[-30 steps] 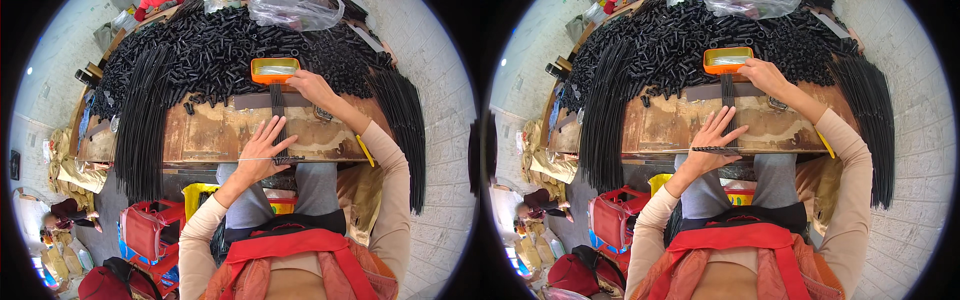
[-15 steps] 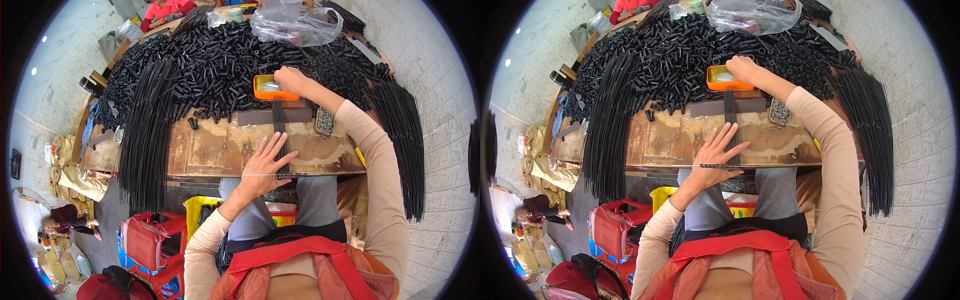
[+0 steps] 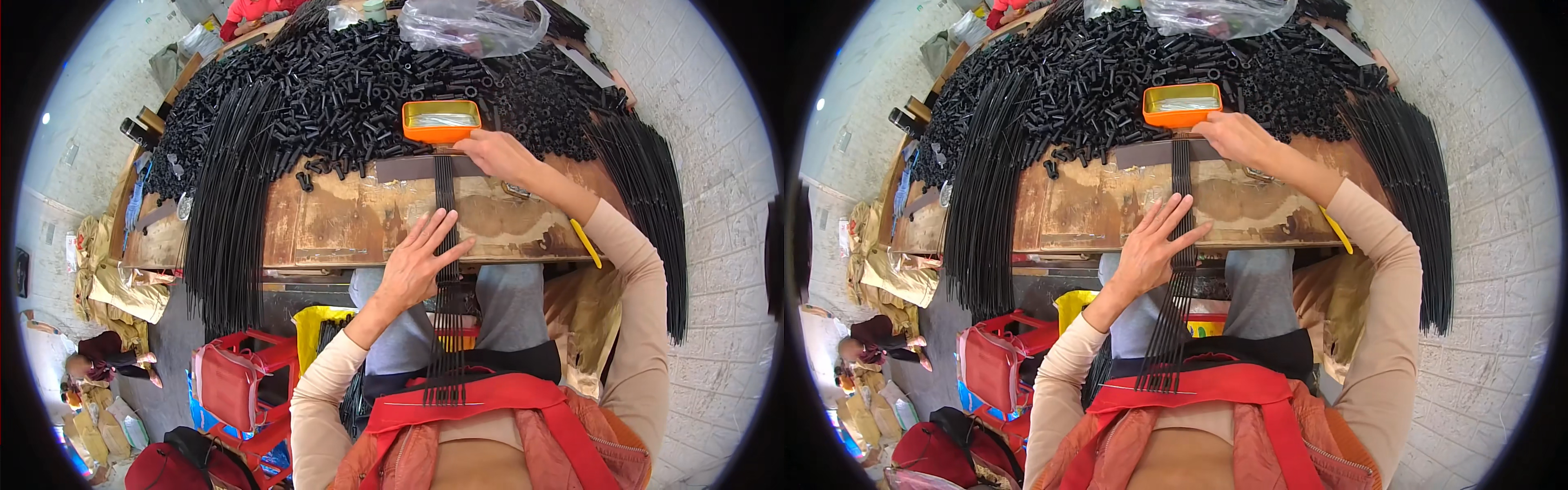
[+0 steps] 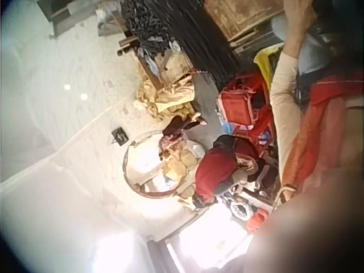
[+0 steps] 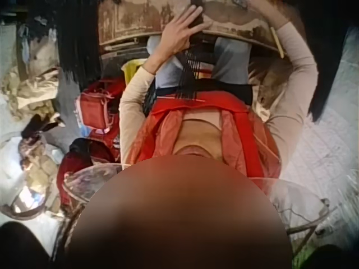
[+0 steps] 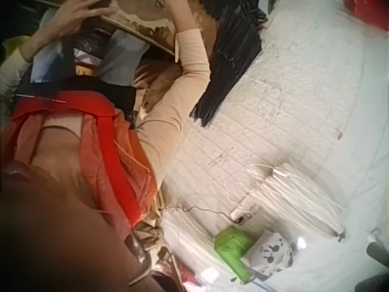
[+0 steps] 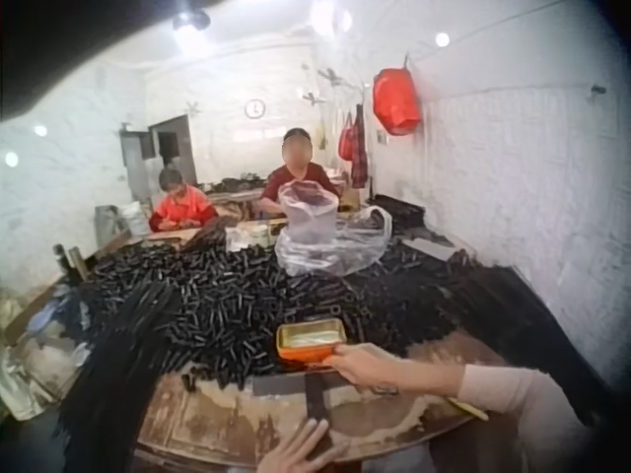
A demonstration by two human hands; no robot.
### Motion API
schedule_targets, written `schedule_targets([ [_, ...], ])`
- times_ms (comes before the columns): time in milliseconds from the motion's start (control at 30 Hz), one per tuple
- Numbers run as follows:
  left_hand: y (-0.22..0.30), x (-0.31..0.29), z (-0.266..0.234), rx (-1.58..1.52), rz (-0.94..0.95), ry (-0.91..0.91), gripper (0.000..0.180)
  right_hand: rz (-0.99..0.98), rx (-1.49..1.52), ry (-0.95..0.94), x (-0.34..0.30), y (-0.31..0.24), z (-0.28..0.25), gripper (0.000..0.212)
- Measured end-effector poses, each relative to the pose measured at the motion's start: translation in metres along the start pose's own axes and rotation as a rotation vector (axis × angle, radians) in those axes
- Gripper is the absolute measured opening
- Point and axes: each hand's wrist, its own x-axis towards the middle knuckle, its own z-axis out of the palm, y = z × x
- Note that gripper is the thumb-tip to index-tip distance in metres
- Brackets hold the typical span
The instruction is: Assembling black wire filaments into plastic connectors and trimming them to length.
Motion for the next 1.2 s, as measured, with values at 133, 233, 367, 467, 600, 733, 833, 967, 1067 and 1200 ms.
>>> schedule_targets([
  [133, 0.000, -0.001, 0.001, 0.041, 0.002, -0.023, 0.070, 0.045, -0.033, -0.058, -0.008, -0.005, -0.005, 0.027],
  [233, 0.000, -0.002, 0.004, 0.034, 0.006, -0.008, 0.064, 0.012, -0.023, -0.036, -0.009, -0.003, -0.003, 0.028],
  [367, 0.001, -0.002, 0.001, 0.010, 0.004, -0.022, 0.080, 0.040, -0.024, -0.050, -0.008, -0.007, -0.005, 0.028],
  [467, 0.001, -0.001, 0.002, -0.014, 0.003, -0.010, 0.079, 0.044, -0.031, -0.048, -0.008, -0.006, -0.004, 0.028],
  [600, 0.000, -0.001, 0.002, 0.008, 0.012, -0.003, 0.078, 0.037, -0.034, -0.039, -0.008, -0.007, -0.004, 0.028],
  [733, -0.001, -0.002, 0.003, -0.041, 0.000, 0.017, 0.078, 0.052, -0.042, -0.051, -0.003, -0.013, -0.004, 0.027],
  [833, -0.002, -0.001, 0.004, 0.039, 0.018, 0.013, 0.064, 0.009, -0.074, -0.064, -0.002, -0.011, -0.004, 0.028],
  [967, -0.002, -0.001, 0.003, 0.016, 0.010, -0.004, 0.071, -0.007, -0.026, -0.016, 0.000, -0.002, 0.001, 0.028],
  [1067, -0.002, -0.001, 0.004, 0.037, 0.010, -0.004, 0.066, -0.037, 0.022, 0.016, 0.005, 0.006, 0.006, 0.025],
  [1200, -0.002, -0.001, 0.004, 0.039, 0.011, -0.010, 0.067, -0.011, 0.085, -0.039, 0.006, 0.005, 0.001, 0.021],
])
